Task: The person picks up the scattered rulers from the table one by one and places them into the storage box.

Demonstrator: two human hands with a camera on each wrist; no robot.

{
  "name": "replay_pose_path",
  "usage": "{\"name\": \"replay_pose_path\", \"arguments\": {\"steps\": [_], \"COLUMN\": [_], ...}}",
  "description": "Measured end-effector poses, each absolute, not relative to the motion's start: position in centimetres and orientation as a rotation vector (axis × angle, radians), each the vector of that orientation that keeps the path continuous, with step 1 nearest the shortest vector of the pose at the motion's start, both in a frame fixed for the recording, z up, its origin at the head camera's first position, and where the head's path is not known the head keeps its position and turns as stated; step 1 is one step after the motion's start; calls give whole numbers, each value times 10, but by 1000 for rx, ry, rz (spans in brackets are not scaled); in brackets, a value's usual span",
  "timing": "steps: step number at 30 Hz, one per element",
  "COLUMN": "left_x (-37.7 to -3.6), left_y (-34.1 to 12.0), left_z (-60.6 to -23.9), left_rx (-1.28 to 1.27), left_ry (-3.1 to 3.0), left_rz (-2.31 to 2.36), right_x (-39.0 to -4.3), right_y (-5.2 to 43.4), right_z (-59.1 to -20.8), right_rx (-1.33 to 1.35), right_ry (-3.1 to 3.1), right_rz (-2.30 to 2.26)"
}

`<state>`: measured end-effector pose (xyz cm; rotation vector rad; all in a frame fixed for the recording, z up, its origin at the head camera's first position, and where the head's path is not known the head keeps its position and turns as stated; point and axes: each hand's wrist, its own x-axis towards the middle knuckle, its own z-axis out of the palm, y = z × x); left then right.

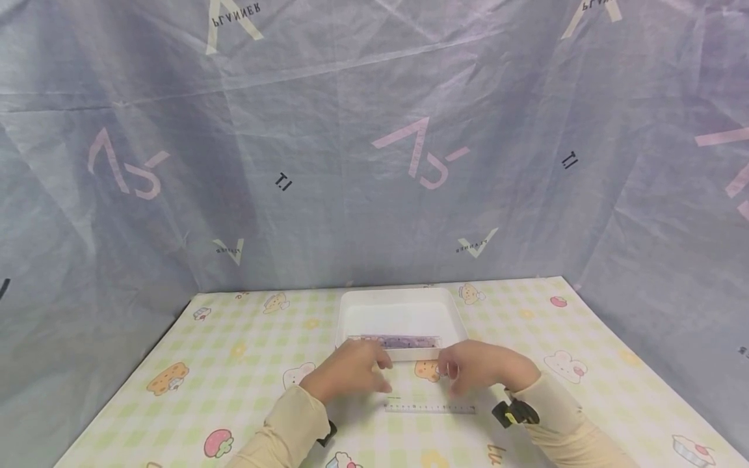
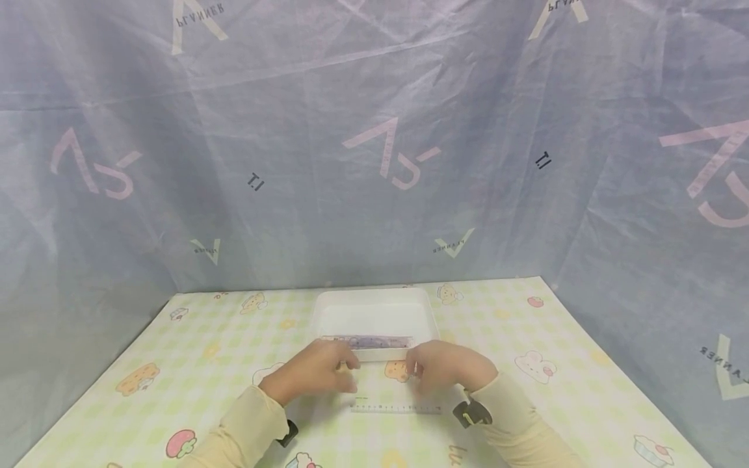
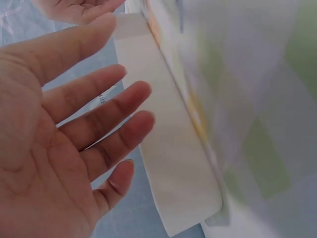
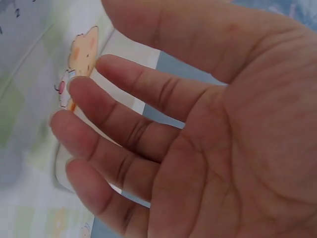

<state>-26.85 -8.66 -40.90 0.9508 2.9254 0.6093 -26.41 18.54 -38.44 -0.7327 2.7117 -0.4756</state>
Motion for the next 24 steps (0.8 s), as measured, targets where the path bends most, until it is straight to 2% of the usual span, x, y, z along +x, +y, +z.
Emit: {"name": "replay_pose_path", "arguments": {"steps": [16, 24], "left_x": [-259, -254], "left_y": [-75, -69], "left_z": [-418, -420], "left_rx": [1083, 1121], "left_ry": [2905, 2925], "left_rz": [347, 232], "right_x": [-261, -258], "right_y": [181, 179], "right_z": [-394, -394], "right_rx": [-539, -540], "right_ry": [2703, 2707], "right_rz": [-312, -331]}}
